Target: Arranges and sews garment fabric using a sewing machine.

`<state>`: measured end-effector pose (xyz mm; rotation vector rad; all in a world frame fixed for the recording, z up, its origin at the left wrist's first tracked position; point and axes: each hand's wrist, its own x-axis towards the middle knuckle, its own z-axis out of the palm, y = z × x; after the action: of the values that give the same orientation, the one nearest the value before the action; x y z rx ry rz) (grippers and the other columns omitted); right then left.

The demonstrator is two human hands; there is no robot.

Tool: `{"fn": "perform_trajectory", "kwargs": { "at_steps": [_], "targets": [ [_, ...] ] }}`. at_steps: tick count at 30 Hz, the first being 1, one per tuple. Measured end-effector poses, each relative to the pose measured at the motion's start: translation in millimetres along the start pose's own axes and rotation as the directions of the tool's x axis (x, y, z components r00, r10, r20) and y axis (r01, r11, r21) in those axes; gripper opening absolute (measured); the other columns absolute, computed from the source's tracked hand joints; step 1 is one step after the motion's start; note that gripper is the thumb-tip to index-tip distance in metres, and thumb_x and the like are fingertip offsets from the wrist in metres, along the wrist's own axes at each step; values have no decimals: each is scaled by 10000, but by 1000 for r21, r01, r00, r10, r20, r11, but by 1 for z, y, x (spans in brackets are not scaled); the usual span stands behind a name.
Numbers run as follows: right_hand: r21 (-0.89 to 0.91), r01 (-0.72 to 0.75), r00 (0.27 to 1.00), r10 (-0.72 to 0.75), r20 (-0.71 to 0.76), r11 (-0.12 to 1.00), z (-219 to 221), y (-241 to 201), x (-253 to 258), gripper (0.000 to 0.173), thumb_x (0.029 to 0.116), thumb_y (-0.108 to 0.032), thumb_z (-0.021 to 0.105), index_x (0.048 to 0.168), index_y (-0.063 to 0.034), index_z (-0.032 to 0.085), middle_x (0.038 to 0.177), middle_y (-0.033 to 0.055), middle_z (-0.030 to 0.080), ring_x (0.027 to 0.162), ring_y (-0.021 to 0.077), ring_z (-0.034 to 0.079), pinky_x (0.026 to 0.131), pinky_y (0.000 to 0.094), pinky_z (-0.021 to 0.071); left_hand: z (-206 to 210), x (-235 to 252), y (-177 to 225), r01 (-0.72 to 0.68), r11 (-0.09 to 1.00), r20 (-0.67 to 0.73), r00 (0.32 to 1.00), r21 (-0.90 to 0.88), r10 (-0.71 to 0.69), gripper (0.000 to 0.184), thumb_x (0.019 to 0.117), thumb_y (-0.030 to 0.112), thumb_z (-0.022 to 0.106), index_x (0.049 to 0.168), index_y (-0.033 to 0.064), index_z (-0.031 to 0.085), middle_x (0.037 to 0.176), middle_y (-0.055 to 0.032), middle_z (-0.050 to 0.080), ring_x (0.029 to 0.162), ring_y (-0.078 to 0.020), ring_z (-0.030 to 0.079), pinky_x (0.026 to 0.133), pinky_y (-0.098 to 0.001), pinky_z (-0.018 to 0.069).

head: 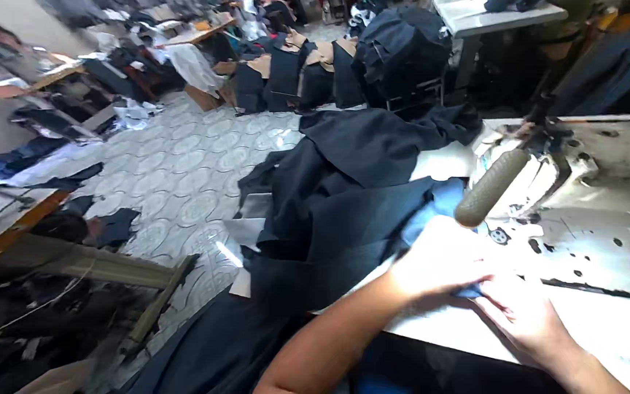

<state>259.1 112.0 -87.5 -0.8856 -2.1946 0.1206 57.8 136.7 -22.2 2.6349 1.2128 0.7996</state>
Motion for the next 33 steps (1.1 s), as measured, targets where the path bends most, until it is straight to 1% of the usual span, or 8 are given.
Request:
{"fn": "perform_trajectory", "kwargs": {
  "at_steps": [2,5,10,13,18,23,25,33],
  "targets": [
    [-60,-90,994,93,51,994,-1,-7,-11,399,981,-350,530,862,-73,791,954,99,783,931,260,751,840,500,566,-2,8,-20,287,956,235,926,63,-294,430,1009,431,577,1019,45,767,1046,-168,719,1083,-351,657,992,-586,414],
    [-81,-176,980,182,78,981,-3,-14,-13,348,972,-306,552,900,-68,796,1042,101,783,1012,260,747,947,531,527,6,11,-39,436,895,275,853,94,-444,401,1009,409,602,1110,44,734,1084,-187,709,1105,-357,649,996,-576,398],
    [-69,-251,965,255,57,965,-1,-24,-11,293,950,-246,561,874,-61,776,967,117,777,978,274,748,831,491,561,23,-9,-45,139,985,37,989,104,-143,171,960,157,630,984,136,798,972,-93,733,977,-298,687,949,-593,415],
    [-96,-244,968,249,37,965,-2,-30,-7,273,926,-213,559,823,-56,757,880,118,759,896,266,744,777,456,550,16,-8,-40,-5,997,106,994,73,-3,133,879,48,645,789,90,734,865,-98,708,914,-284,688,977,-579,393],
    [-137,-211,972,222,73,968,-4,-31,-3,257,919,-209,554,813,-61,736,849,111,739,858,263,734,753,442,538,13,-5,-35,93,994,166,981,48,-100,210,890,171,561,758,75,693,805,-104,663,889,-291,667,958,-595,365],
    [44,-250,967,252,-45,967,3,-28,-9,271,936,-212,571,838,-66,777,932,99,784,960,202,741,866,343,545,20,8,-21,269,956,162,945,119,-286,421,867,430,761,979,29,698,830,-129,680,852,-316,670,951,-617,397],
    [59,-259,963,263,-58,964,4,-27,-11,270,936,-221,571,831,-75,773,931,94,783,958,188,736,861,323,537,23,15,-21,318,937,188,921,143,-341,431,854,455,785,955,46,695,794,-110,664,813,-295,650,912,-585,395],
    [-20,-244,969,245,16,969,4,-29,-9,272,940,-213,549,830,-81,759,931,97,777,950,218,742,816,364,549,18,15,-36,385,922,169,912,-37,-374,198,944,205,720,852,41,658,657,-54,552,664,-204,554,800,-480,399]
  ]
}}
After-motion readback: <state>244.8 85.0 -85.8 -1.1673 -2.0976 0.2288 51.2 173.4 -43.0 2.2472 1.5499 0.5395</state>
